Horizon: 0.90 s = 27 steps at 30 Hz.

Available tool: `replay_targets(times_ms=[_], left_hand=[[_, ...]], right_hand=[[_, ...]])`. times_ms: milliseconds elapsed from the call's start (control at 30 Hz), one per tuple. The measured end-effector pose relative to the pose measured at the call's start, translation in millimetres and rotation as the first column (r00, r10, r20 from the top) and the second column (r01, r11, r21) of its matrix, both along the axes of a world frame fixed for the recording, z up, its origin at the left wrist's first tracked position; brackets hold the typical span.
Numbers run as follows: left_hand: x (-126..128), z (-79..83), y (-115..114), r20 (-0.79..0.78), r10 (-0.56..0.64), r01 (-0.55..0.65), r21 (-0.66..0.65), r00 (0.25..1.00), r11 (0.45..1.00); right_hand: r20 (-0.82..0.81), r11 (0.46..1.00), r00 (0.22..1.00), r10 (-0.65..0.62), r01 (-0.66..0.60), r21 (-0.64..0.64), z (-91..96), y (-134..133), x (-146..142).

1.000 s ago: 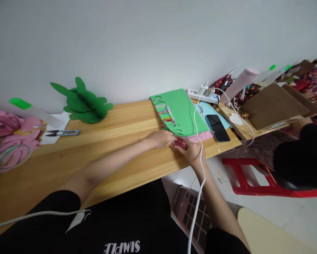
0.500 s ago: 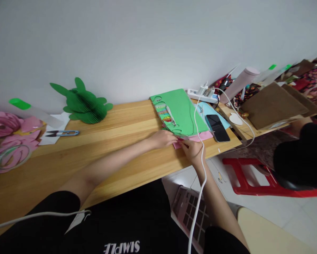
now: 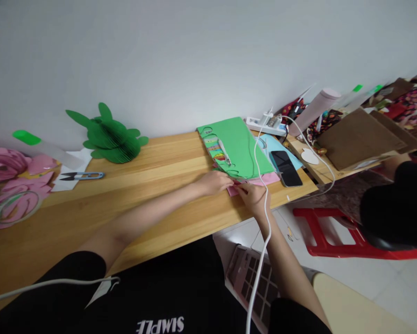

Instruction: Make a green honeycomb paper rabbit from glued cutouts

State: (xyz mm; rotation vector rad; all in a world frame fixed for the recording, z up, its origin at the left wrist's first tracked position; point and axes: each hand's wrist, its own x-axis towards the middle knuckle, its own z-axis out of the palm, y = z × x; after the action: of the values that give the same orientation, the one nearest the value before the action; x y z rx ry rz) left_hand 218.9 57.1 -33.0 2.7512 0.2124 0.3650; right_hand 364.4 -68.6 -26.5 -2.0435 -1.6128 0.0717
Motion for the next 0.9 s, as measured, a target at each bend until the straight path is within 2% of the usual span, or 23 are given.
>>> replay_targets(times_ms=[133, 167, 267, 333, 600, 900], left_hand=[[-0.6, 3.0, 0.7, -0.051, -0.016, 0.017, 0.022, 0.999, 1.000], [-0.9, 3.6, 1.0, -0.057, -0.020, 0.022, 0.024, 0.998, 0.999], [-2.1, 4.4, 1.4, -0.065, -0.030, 0.031, 0.025, 0.997, 0.999], [-2.4, 4.1, 1.3, -0.067, -0.032, 0.034, 0.026, 0.997, 0.999], [-1.2, 1.7, 0.9, -0.058, -0.031, 0.032, 0.013, 0.998, 0.999], [-2.4, -2.0, 2.7, -0.027, -0.042, 0.041, -0.037, 0.999, 0.998]], right_hand=[[-0.102, 0.999, 0.994, 0.038, -0.040, -0.015, 4.5, -3.9, 5.0], [-0.170, 0.998, 0.984, 0.046, -0.051, -0.023, 5.4, -5.2, 6.6], [-0.464, 0.997, 0.886, 0.024, -0.053, -0.048, 6.2, -8.2, 10.3], [-0.581, 0.998, 0.814, -0.006, -0.032, -0.055, 5.3, -8.7, 10.6], [-0.639, 0.999, 0.768, -0.032, -0.001, -0.052, 4.6, -5.5, 4.5], [-0.676, 0.995, 0.736, -0.031, -0.040, -0.089, 4.7, -3.3, 9.4]])
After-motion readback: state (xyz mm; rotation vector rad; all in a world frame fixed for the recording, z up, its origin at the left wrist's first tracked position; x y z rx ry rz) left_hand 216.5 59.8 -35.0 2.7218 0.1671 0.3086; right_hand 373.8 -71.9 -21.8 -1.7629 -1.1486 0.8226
